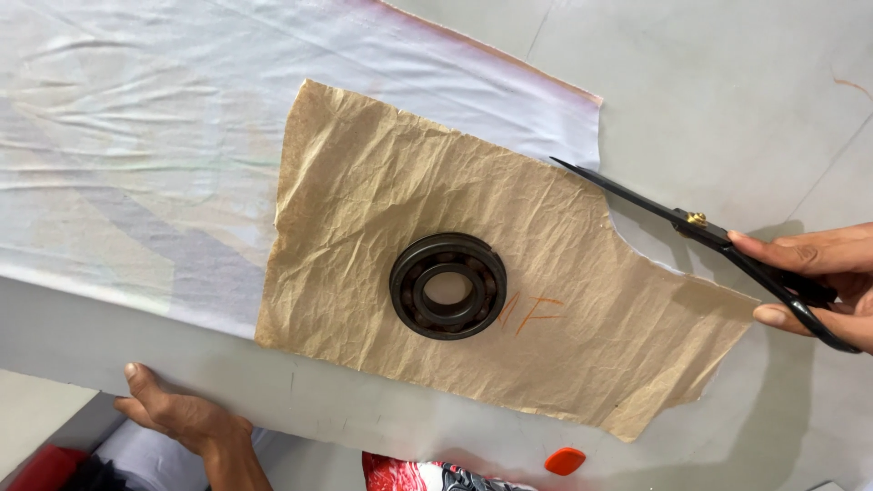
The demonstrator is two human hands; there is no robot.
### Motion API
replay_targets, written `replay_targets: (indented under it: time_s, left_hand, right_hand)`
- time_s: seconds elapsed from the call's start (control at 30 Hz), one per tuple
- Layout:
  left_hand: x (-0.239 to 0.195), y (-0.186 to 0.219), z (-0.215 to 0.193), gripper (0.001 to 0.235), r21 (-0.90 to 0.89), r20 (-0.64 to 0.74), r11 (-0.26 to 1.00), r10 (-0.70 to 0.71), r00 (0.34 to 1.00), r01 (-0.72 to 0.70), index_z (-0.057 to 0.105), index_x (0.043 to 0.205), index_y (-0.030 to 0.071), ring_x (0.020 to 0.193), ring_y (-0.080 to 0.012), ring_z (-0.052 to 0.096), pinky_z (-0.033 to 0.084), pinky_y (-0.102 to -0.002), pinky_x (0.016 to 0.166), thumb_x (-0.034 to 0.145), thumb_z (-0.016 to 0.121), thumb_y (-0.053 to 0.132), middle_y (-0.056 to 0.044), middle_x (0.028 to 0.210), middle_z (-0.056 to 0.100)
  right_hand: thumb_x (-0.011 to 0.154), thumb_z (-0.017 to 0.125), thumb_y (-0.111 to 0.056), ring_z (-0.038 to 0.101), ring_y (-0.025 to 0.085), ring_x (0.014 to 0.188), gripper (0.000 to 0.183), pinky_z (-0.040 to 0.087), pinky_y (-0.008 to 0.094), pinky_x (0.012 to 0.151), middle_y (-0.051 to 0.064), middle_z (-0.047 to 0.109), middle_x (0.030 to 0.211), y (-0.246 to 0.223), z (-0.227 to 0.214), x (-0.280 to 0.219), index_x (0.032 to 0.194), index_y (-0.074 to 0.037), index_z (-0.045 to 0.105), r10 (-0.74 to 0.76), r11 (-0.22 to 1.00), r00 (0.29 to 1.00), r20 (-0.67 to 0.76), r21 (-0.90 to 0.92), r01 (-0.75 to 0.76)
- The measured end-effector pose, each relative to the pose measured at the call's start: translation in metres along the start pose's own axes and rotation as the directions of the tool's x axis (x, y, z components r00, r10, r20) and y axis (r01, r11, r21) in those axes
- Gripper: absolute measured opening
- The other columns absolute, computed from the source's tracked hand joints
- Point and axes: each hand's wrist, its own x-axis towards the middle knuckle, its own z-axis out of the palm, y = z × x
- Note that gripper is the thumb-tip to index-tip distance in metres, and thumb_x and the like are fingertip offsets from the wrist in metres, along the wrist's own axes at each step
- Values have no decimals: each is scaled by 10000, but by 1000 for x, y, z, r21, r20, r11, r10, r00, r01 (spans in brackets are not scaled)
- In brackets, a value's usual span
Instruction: Cutting a garment piece from a layer of fabric using a paper pattern and large scissors.
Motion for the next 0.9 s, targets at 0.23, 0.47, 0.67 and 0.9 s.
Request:
replay_targets:
  time_s: [0.23, 0.47, 0.67, 0.9]
  left_hand:
    - [-3, 5, 3, 866, -4, 2, 1000, 11, 1000, -11, 206, 1558, 143, 1267, -158, 694, 630, -337, 1029, 921, 607, 571, -69, 1498, 601]
    - [6, -8, -7, 1042, -9, -11, 1000, -22, 1000, 22, -26, 1586, 113, 1440, -205, 618, 586, -359, 1136, 947, 635, 602, -110, 1661, 422]
    - [4, -5, -5, 1018, -18, -4, 1000, -5, 1000, 4, 37, 1593, 112, 1388, -198, 659, 613, -354, 1094, 939, 651, 596, -114, 1624, 493]
    - [7, -11, -10, 1129, 16, -46, 998, -53, 998, 54, -87, 1583, 101, 1492, -250, 573, 587, -390, 1151, 939, 670, 638, -155, 1693, 345]
  right_hand:
    - [645, 825, -104, 360, 191, 579, 814, 336, 289, 486, 44, 493, 617, 11, 5, -3, 1431, -173, 628, 10, 999, 1000, -18, 44, -9]
    - [624, 837, -122, 350, 162, 523, 869, 333, 270, 477, 26, 509, 619, 10, 2, -1, 1459, -181, 602, -7, 1000, 1000, 21, 24, 6]
    - [631, 835, -118, 346, 169, 519, 854, 316, 282, 465, 38, 537, 623, 2, 4, 6, 1453, -188, 612, 24, 1000, 999, 22, 0, -24]
    - [671, 807, -123, 400, 159, 530, 854, 364, 249, 449, 18, 548, 603, 2, 4, 5, 1487, -212, 569, 20, 1000, 999, 46, 1, -20]
